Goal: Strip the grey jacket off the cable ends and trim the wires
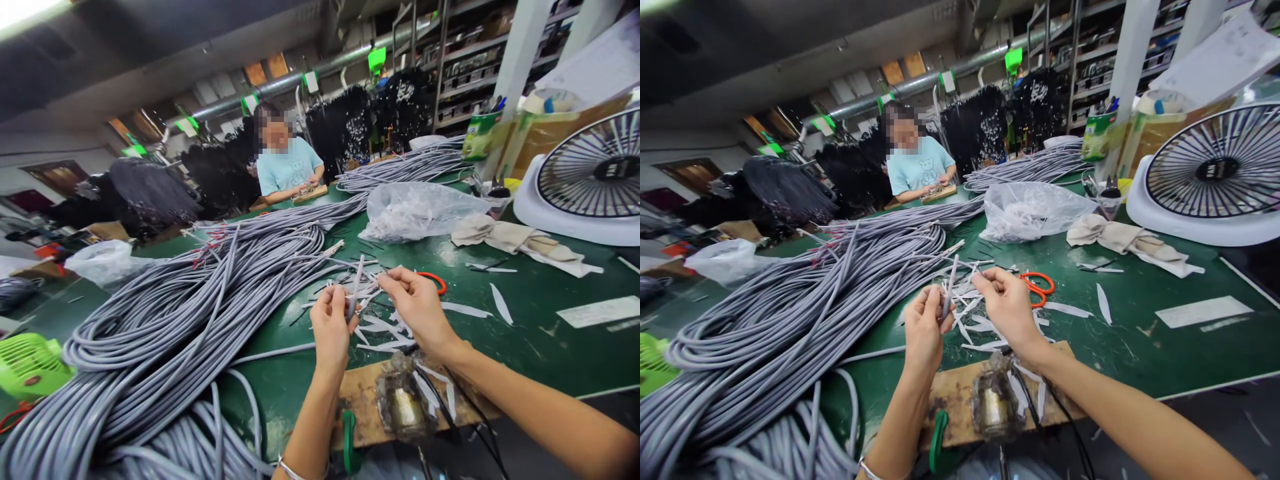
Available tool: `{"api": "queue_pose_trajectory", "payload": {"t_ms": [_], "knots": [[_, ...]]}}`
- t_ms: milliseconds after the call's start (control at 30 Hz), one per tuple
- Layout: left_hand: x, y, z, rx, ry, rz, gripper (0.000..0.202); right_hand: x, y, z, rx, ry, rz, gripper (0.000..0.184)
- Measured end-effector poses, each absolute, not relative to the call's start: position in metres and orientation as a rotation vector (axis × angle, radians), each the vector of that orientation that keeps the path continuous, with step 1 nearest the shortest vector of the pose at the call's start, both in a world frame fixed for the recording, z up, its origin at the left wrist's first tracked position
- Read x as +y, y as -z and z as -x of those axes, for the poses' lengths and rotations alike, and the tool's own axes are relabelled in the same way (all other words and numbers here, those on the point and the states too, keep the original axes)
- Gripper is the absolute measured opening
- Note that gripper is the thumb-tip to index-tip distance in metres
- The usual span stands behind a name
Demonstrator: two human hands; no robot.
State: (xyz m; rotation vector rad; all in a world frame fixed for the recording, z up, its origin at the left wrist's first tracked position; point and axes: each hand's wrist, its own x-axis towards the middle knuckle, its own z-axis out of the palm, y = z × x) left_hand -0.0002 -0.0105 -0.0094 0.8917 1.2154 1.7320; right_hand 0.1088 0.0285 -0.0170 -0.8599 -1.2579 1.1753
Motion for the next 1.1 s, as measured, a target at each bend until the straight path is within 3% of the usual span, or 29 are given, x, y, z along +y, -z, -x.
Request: {"api": "queue_pose_trajectory", "payload": {"t_ms": [167, 300, 567, 1100], "knots": [[-0.011, 0.009, 0.005, 1.137, -1.576, -1.008, 0.026, 0.042, 0.012, -0.117, -0.927, -1.206, 0.899, 0.027], [-0.012, 0.01, 0.011, 1.169, -1.664, -0.992, 0.025, 0.051, -0.003, -0.136, -0.742, -1.053, 0.848, 0.02], [-0.014, 0.009, 0.009, 1.233, -1.652, -0.993, 0.029, 0.015, 0.008, -0.12, -1.911, -0.602, 0.846, 0.023], [-0.016, 0.008, 0.007, 1.283, -1.667, -1.044, 0.024, 0.013, 0.009, -0.118, -1.981, -0.584, 0.891, 0.03]]}}
